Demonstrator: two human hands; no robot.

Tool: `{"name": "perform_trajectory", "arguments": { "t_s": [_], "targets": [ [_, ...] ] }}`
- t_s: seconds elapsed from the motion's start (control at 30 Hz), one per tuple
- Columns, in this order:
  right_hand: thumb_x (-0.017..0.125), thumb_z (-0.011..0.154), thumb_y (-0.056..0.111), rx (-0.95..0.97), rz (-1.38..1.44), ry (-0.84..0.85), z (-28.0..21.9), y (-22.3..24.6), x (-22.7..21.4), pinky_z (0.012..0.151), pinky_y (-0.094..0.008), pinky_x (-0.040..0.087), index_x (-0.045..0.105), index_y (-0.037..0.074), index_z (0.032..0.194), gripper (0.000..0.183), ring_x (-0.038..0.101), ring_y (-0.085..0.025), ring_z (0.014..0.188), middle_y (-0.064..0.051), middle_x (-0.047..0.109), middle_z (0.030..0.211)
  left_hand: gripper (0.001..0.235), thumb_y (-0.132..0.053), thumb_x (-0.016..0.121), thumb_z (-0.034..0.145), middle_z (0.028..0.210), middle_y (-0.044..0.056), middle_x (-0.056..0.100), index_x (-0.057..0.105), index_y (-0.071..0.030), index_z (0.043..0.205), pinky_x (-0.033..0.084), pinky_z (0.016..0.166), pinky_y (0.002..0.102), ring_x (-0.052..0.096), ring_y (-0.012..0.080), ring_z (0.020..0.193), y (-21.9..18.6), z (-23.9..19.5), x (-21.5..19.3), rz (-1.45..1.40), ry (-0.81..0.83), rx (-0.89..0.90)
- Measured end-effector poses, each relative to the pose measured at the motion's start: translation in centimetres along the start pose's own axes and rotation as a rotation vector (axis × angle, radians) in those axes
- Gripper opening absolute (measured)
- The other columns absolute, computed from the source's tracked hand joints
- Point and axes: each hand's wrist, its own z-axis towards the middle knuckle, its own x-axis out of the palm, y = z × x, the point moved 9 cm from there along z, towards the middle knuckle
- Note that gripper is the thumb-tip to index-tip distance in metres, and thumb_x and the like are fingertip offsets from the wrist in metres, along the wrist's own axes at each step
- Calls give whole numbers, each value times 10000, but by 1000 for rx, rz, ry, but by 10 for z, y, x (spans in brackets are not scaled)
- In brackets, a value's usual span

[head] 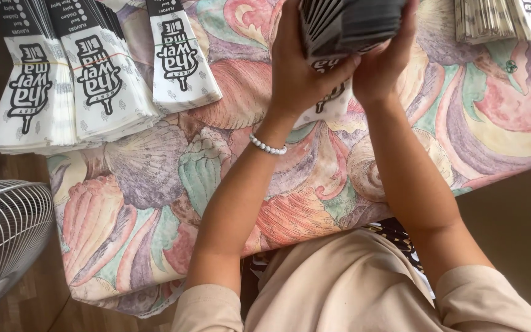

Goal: Folding and stacking paper food wrappers on a table

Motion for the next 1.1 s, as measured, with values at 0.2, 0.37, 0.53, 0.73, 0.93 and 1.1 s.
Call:
{"name": "perform_trajectory", "arguments": {
  "t_s": [0.2, 0.37, 0.53, 0.73, 0.93, 1.1],
  "targets": [
    [388, 1171, -179, -265, -288, 259, 7, 33, 26, 1338, -431, 384, 229, 133, 1628, 576, 548, -360, 1421, -255, 516, 1534, 738, -448, 882, 809, 1228, 40, 646, 443, -188, 1343, 611, 958, 338, 691, 213, 1154, 5, 4, -1, -32, 43, 19],
    [482, 559, 0, 610, -198, 317, -16, -31, 18, 536, -255, 356, 506, -3, 920, 361, 447, -127, 630, -24, 469, 715, 443, -174, 722, 714, 894, -6, 618, 461, -184, 1072, 499, 677, 339, 587, 185, 795, -3, 5, 2, -58, 44, -76],
    [489, 969, -40, 346, -332, 219, -9, 2, 39, 903, -342, 552, 659, -25, 1101, 217, 624, -211, 1016, -102, 669, 1079, 422, -151, 733, 741, 882, 1, 581, 484, -172, 1081, 469, 685, 301, 548, 147, 769, 0, 3, -1, -109, -8, -40],
    [487, 740, 101, 524, -133, 80, -19, -34, 1, 765, -315, 433, 522, 54, 811, 92, 507, -198, 866, -60, 562, 913, 572, -367, 742, 806, 1127, 38, 637, 460, -182, 1268, 571, 867, 381, 679, 240, 1062, 17, -12, 7, 44, -26, -56],
    [485, 807, 97, 646, 81, -31, -25, -49, -9, 852, -350, 407, 468, 100, 800, 19, 435, -190, 878, -51, 513, 894, 685, -478, 733, 847, 1316, 71, 641, 446, -186, 1397, 580, 1046, 399, 673, 288, 1269, 33, -20, 7, 93, -60, -59],
    [470, 780, 43, 703, 102, 11, -32, -63, -19, 689, -350, 264, 255, 155, 696, 256, 245, -156, 739, -3, 316, 748, 770, -300, 779, 738, 1266, 80, 639, 399, -162, 1394, 626, 971, 411, 688, 296, 1191, 28, -21, 11, 140, -46, -78]
  ]
}}
